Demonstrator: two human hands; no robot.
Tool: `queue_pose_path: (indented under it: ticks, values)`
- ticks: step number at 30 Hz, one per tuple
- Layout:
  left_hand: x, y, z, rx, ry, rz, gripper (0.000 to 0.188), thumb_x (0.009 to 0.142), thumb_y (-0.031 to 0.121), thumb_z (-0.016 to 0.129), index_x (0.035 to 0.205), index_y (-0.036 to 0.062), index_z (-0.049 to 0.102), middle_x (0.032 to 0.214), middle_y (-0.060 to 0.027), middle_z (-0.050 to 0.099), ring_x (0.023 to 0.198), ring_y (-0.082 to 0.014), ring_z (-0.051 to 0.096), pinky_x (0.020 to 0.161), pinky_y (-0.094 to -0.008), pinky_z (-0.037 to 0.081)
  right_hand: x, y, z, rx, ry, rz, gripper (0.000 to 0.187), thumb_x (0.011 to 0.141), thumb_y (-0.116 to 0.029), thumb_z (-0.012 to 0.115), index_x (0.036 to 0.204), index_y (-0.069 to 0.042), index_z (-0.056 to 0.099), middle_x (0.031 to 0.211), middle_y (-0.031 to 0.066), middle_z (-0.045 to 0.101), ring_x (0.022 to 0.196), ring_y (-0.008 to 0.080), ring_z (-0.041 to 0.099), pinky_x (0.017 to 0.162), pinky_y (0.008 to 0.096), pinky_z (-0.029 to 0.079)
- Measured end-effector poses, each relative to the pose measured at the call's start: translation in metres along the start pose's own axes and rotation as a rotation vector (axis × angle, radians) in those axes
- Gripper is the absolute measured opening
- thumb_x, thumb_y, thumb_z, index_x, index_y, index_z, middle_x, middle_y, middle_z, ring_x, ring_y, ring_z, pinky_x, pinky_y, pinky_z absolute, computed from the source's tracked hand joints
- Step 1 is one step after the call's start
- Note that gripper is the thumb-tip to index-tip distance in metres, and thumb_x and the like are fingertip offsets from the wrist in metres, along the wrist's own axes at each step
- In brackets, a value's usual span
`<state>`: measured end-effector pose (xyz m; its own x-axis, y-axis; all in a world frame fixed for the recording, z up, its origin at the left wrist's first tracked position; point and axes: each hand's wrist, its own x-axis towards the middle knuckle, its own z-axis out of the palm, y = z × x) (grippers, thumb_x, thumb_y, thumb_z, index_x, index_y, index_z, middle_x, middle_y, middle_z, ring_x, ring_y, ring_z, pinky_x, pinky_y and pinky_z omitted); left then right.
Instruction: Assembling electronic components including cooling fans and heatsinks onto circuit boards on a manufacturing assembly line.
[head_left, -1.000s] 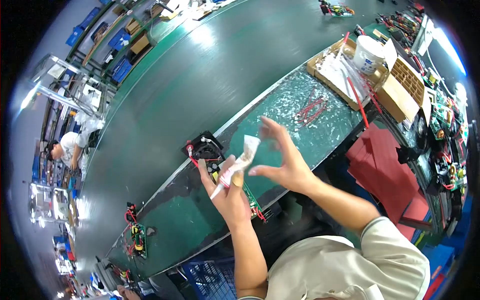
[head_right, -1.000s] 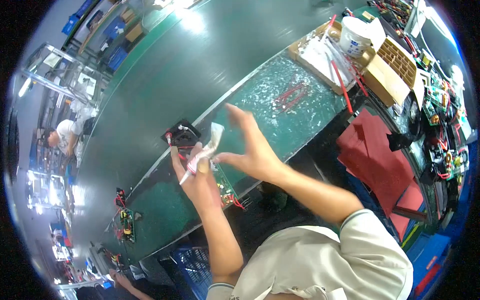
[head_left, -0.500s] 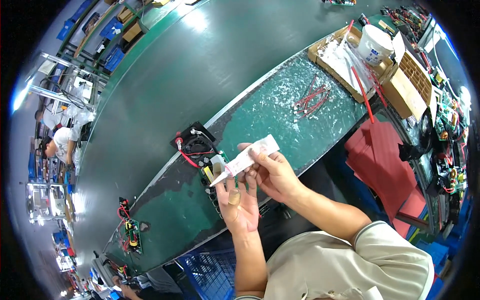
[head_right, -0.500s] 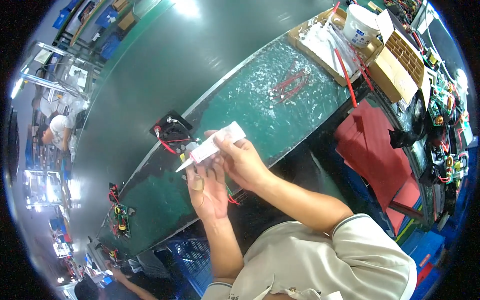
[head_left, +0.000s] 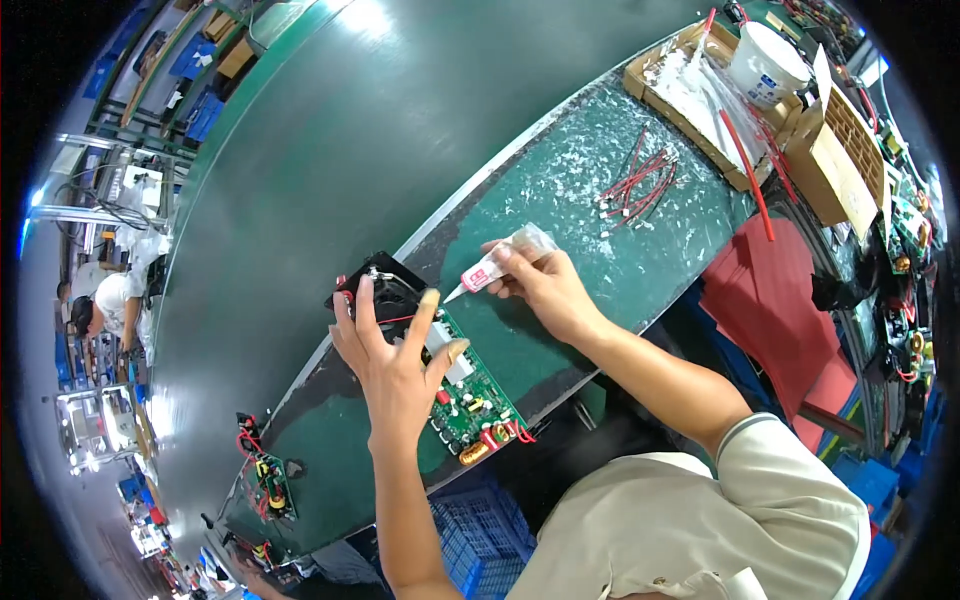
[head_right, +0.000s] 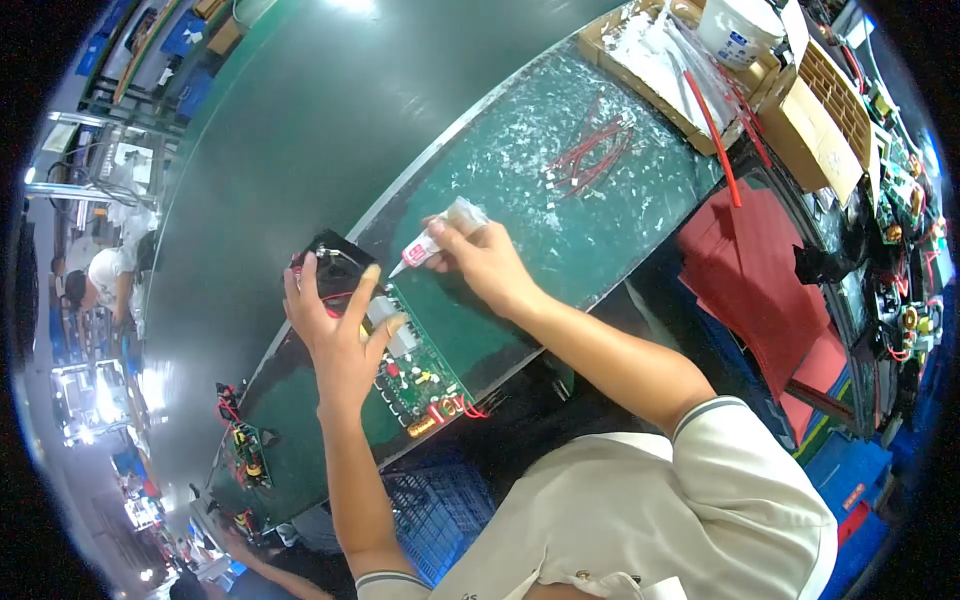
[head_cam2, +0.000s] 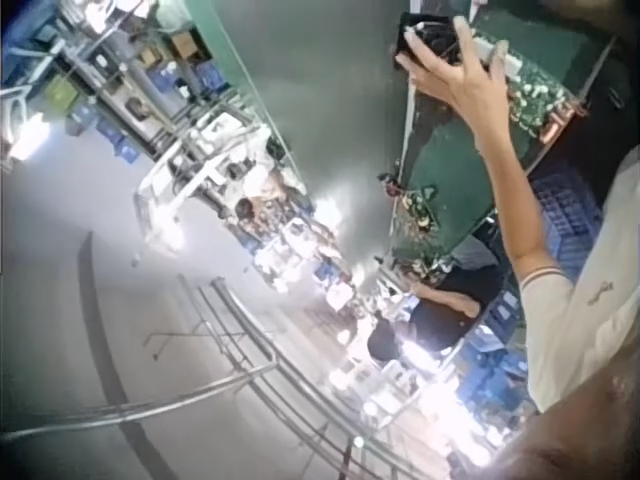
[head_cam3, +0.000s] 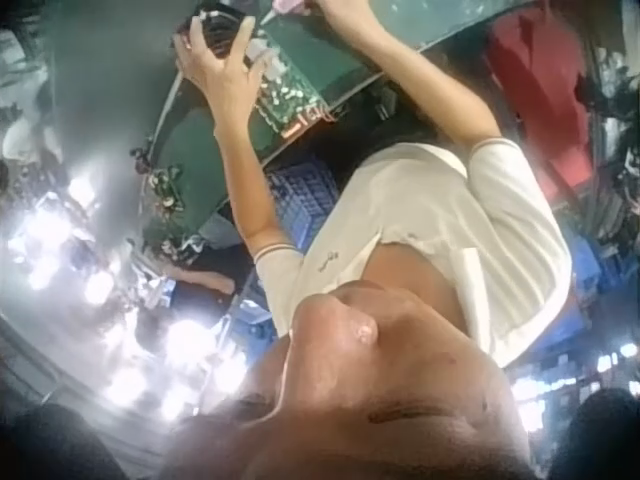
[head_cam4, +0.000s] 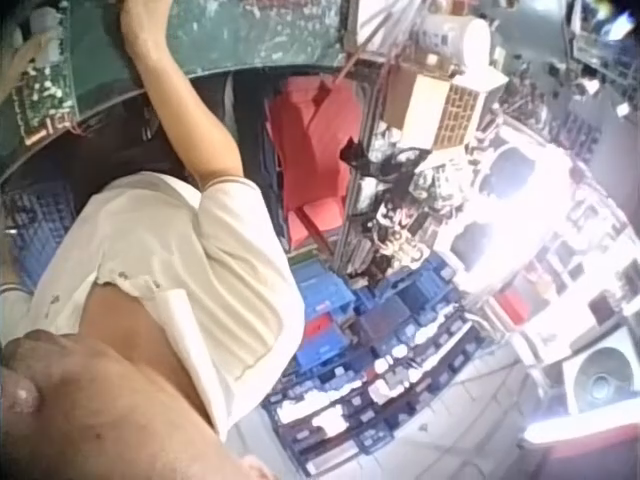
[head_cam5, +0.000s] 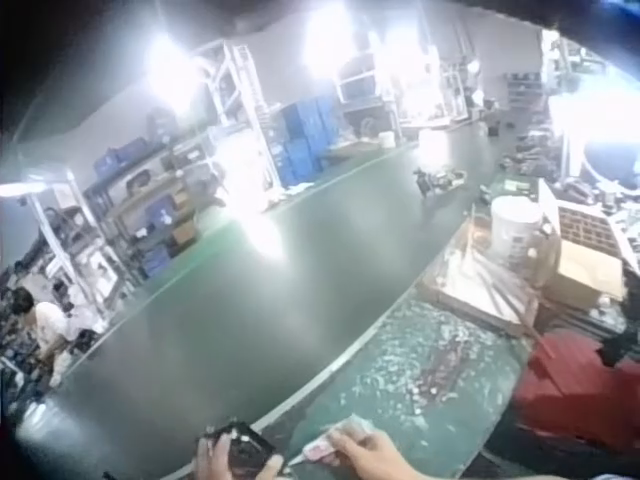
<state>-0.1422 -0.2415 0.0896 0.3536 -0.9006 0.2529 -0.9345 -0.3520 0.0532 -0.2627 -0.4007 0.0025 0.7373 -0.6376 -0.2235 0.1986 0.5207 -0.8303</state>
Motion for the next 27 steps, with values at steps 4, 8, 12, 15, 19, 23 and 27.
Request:
queue_pose_path:
  ticks: [4,8,12,15,19,23,27]
  values:
    - [0.009,-0.005,0.006,-0.063,0.01,-0.027,0.072,0.064,0.033,0.085,0.13,0.0209,0.061,0.154,-0.0175,0.022,0.141,-0.0443,0.02,0.113,-0.0541,0.025,0.0,0.0,0.003,0.062,-0.028,-0.029,0.045,0.102,-0.035,0.05,0.13,0.0,0.051,0.1,0.0067,0.065,0.084,0.0111,0.063,0.076,0.0251,0.052]
    - [-0.002,-0.015,0.024,-0.23,0.143,-0.035,0.075,0.067,0.043,0.084,0.132,0.0152,0.058,0.153,-0.0181,0.021,0.142,-0.0409,0.022,0.112,-0.0524,0.029,0.001,-0.001,0.003,0.159,0.008,-0.023,0.061,0.103,-0.052,0.036,0.131,0.001,0.049,0.1,0.0102,0.065,0.086,0.0157,0.065,0.078,0.0277,0.054]
    - [-0.01,-0.023,0.038,-0.319,0.29,-0.057,0.081,0.074,0.06,0.072,0.134,0.0086,0.055,0.151,-0.0199,0.021,0.139,-0.0394,0.029,0.11,-0.0513,0.032,0.001,-0.005,0.003,0.223,0.013,0.001,0.062,0.103,-0.052,0.036,0.132,0.001,0.049,0.1,0.0113,0.066,0.085,0.0173,0.067,0.078,0.0287,0.055]
    - [-0.015,-0.013,0.026,-0.42,0.337,-0.079,0.069,0.075,0.045,0.08,0.13,0.0099,0.057,0.148,-0.0209,0.029,0.137,-0.0409,0.03,0.107,-0.0532,0.034,-0.002,-0.009,0.003,0.224,0.002,-0.023,0.061,0.103,-0.051,0.036,0.132,0.002,0.048,0.1,0.013,0.067,0.085,0.0183,0.068,0.078,0.0291,0.057]
    - [-0.023,0.05,-0.001,-1.32,0.325,-0.607,0.072,0.083,0.007,0.073,0.145,0.0069,0.037,0.127,-0.0162,0.055,0.1,-0.0227,0.057,0.088,-0.0354,0.049,-0.023,-0.025,0.018,0.455,-0.096,-0.06,0.058,0.103,-0.047,0.038,0.132,0.003,0.049,0.101,0.0136,0.067,0.084,0.017,0.067,0.075,0.0272,0.055]
    - [-0.007,0.073,0.02,-1.846,0.503,-0.589,0.09,0.081,-0.004,0.07,0.151,0.0013,0.014,0.129,-0.0224,0.053,0.096,-0.0203,0.059,0.086,-0.0343,0.048,-0.043,-0.032,0.044,0.367,-0.164,-0.054,0.047,0.103,-0.035,0.047,0.131,0.003,0.049,0.101,0.0111,0.066,0.08,0.0124,0.063,0.071,0.0251,0.052]
    - [-0.015,0.07,0.016,-1.901,0.48,-0.561,0.094,0.082,-0.002,0.071,0.152,-0.001,0.009,0.13,-0.0244,0.053,0.11,-0.0233,0.056,0.096,-0.0385,0.045,-0.056,-0.023,0.041,0.283,-0.23,-0.028,0.04,0.102,-0.027,0.052,0.128,0.003,0.053,0.101,0.0072,0.065,0.08,0.0102,0.059,0.07,0.0265,0.05]
